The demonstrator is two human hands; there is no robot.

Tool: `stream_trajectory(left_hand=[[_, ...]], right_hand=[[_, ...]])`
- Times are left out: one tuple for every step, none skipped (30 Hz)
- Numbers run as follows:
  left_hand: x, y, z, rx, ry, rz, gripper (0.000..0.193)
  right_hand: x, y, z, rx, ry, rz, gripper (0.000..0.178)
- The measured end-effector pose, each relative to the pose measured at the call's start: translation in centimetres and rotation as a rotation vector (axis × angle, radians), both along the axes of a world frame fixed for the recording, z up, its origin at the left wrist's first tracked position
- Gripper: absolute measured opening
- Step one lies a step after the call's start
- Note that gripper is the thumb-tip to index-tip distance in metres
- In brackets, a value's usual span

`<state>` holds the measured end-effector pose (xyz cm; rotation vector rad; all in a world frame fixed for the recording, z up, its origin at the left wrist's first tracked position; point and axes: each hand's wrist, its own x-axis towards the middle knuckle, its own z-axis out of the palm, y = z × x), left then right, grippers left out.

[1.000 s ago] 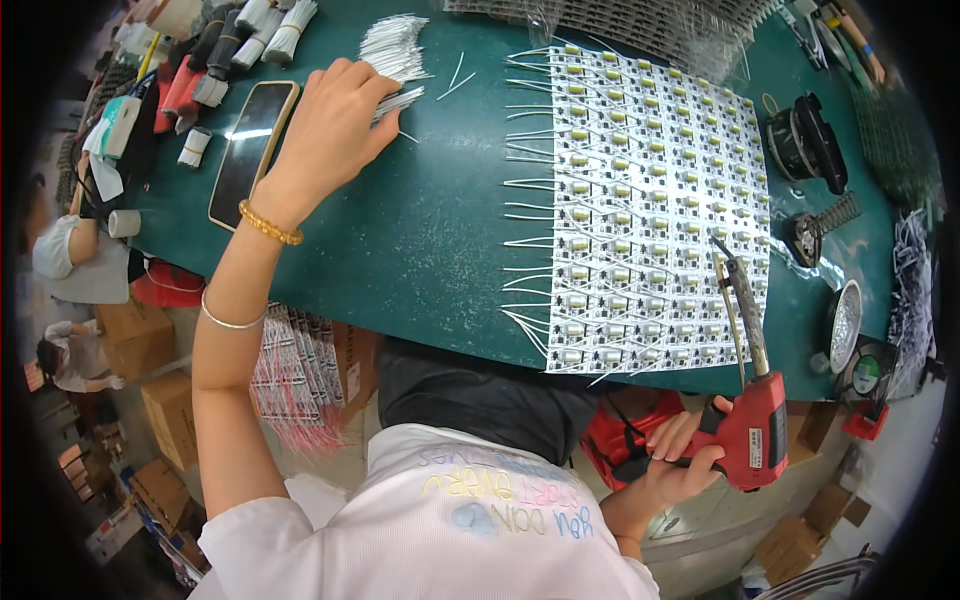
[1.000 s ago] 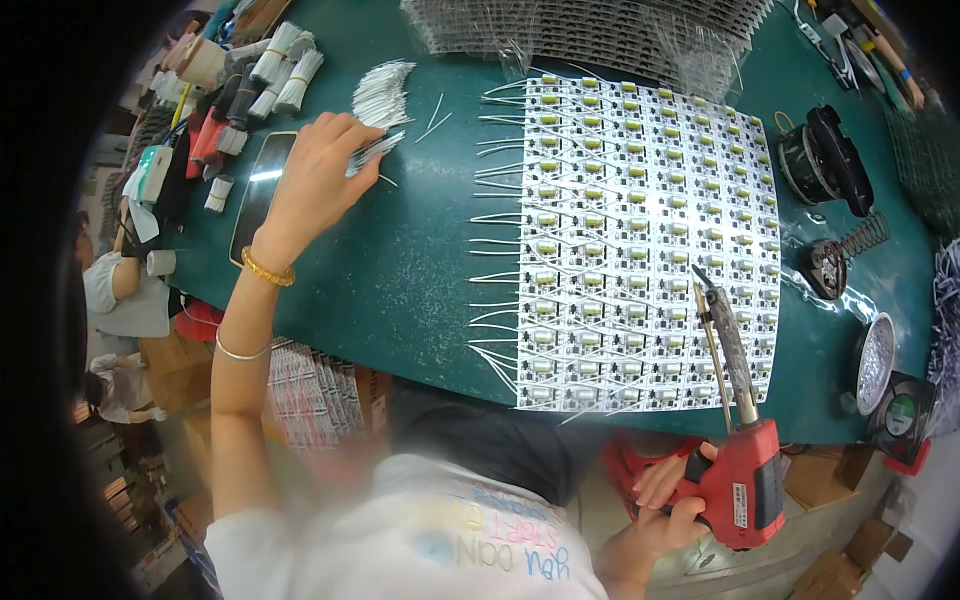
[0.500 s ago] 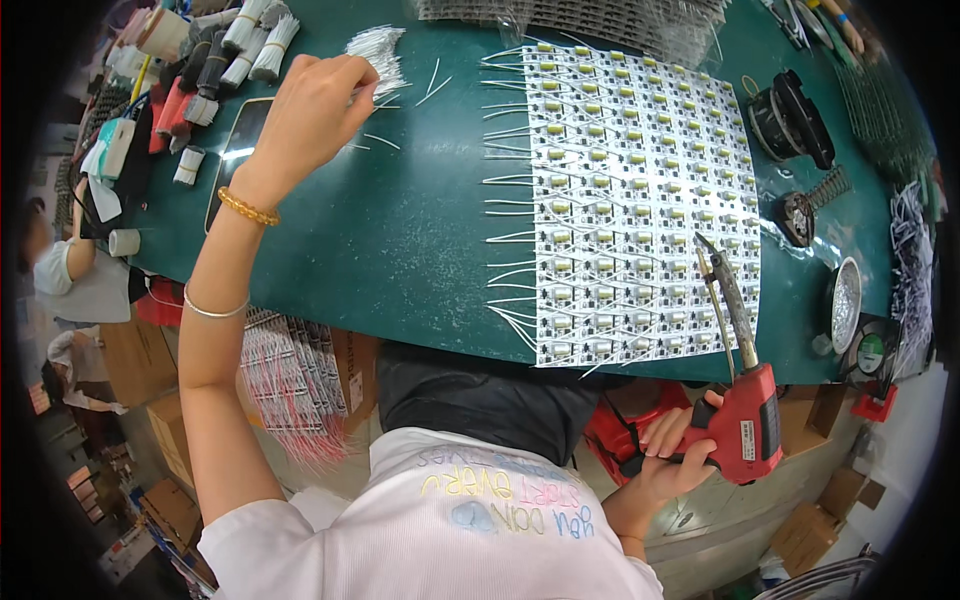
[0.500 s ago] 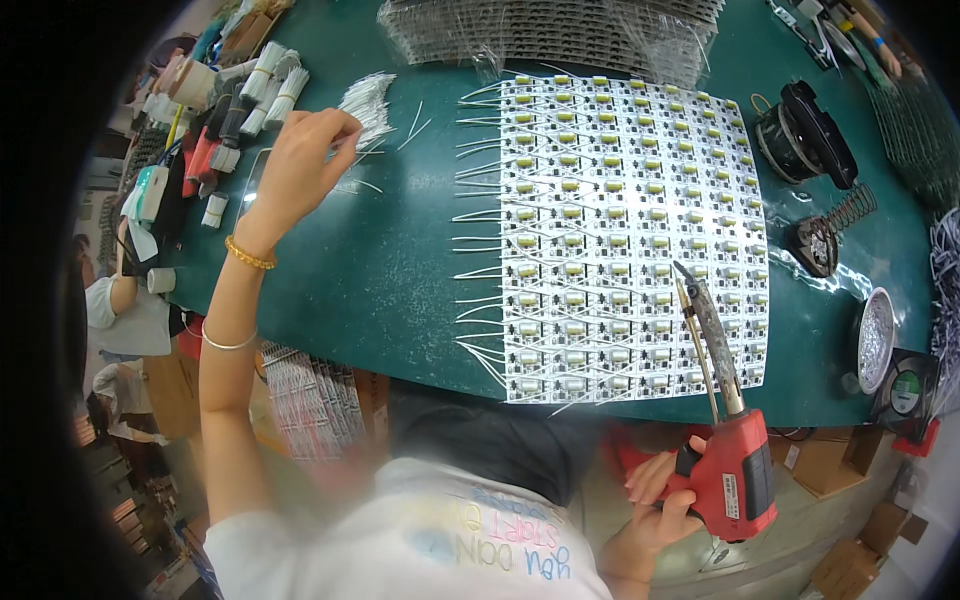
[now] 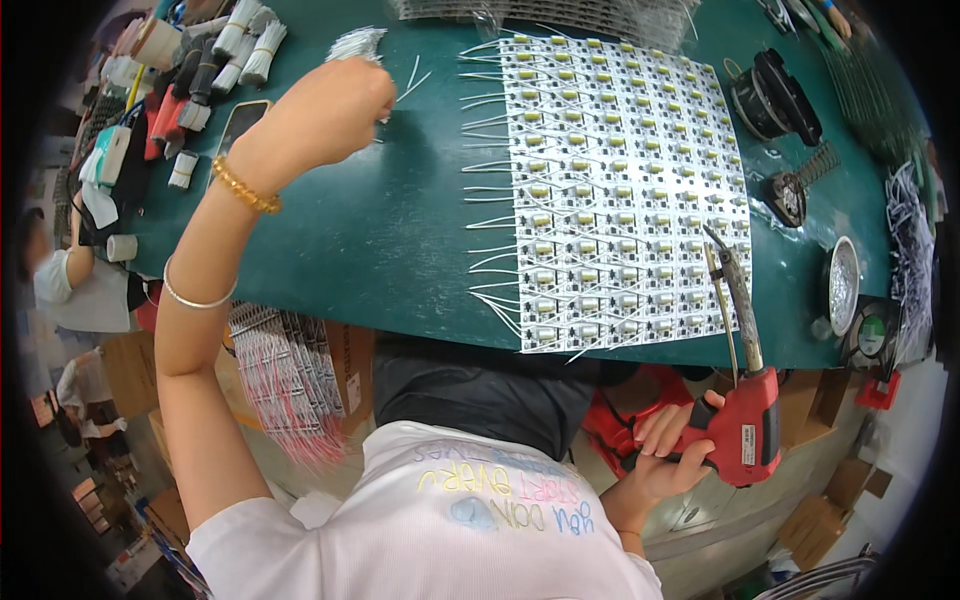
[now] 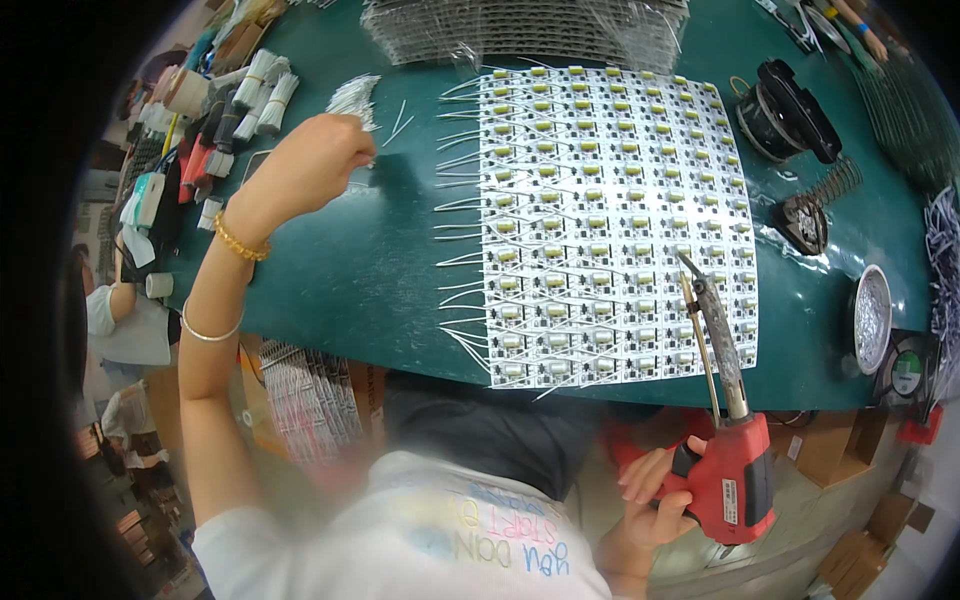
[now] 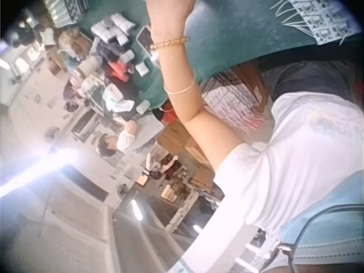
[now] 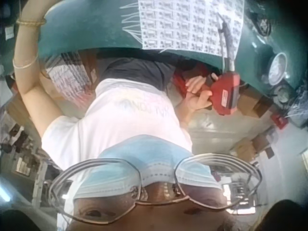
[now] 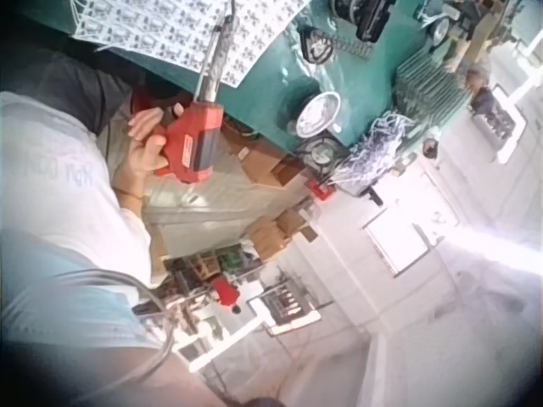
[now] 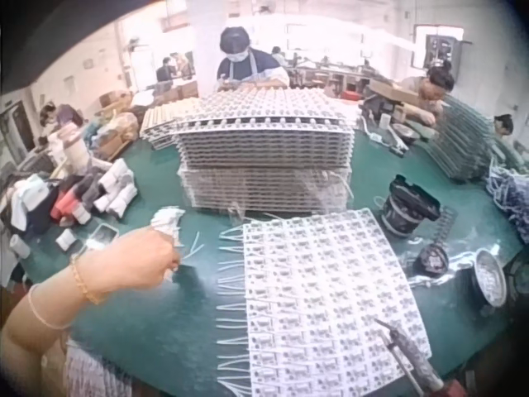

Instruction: The person uses a soldering iron to attach small white wires to a large grid of LED modules on a green workbench. They systematically move from one connection point to the next, holding the wire with one hand and the soldering tool with the other to secure the components.

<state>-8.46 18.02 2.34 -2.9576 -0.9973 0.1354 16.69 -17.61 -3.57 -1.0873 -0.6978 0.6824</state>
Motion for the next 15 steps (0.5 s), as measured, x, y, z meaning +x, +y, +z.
stream_trajectory(left_hand=[[-0.2, 0.0, -0.1, 0.019, 0.057, 0.016, 0.008], [-0.6, 0.0, -0.3, 0.039, 0.114, 0.032, 0.008], [-1.0, -0.1, -0.2, 0.061, 0.174, 0.053, 0.008], [-1.4, -0.2, -0.1, 0.099, 0.124, 0.047, 0.007], [-1.9, -0.4, -0.1, 0.136, 0.075, 0.041, 0.007], [-2.2, -0.8, 0.0, 0.173, 0.027, 0.038, 0.007], [-1.7, -1.5, 0.4, 0.072, -0.102, 0.114, 0.007], [-0.8, -2.4, 1.2, -0.031, -0.228, 0.191, 0.007], [-0.2, -3.3, 1.8, -0.133, -0.353, 0.265, 0.008], [0.0, -4.0, 1.4, -0.176, -0.454, 0.262, 0.009], [0.6, -5.1, 1.5, -0.263, -0.524, 0.327, 0.008], [2.1, -6.6, 1.5, -0.362, -0.596, 0.385, 0.006], [3.3, -8.0, 1.5, -0.457, -0.663, 0.450, 0.005], [4.2, -9.0, 1.2, -0.542, -0.754, 0.466, 0.004], [5.0, -10.0, 0.7, -0.635, -0.845, 0.480, 0.003]], right_hand=[[-0.1, -0.1, -0.1, -0.007, -0.001, -0.005, 0.058], [-0.1, -0.2, -0.2, -0.014, -0.003, -0.011, 0.058], [-0.1, -0.3, -0.2, -0.018, -0.001, -0.011, 0.058], [-0.1, -0.4, -0.1, -0.036, 0.022, -0.009, 0.061], [-0.1, -0.5, 0.0, -0.053, 0.045, -0.007, 0.063], [-0.1, -0.5, 0.1, -0.071, 0.070, -0.003, 0.066], [-0.1, -0.6, 0.0, -0.048, 0.056, 0.011, 0.063], [0.0, -0.6, -0.2, -0.026, 0.043, 0.025, 0.061], [0.0, -0.6, -0.3, -0.002, 0.029, 0.036, 0.059], [-0.1, -0.7, -0.4, -0.013, 0.033, 0.027, 0.059], [-0.3, -0.7, -0.4, -0.025, 0.035, 0.016, 0.059], [-0.3, -1.0, -0.3, -0.043, 0.031, -0.004, 0.060], [-0.4, -1.0, -0.3, -0.050, 0.032, 0.006, 0.060], [-0.5, -0.9, -0.2, -0.057, 0.032, 0.015, 0.061], [-0.4, -1.0, 0.1, -0.069, 0.029, 0.019, 0.061]])
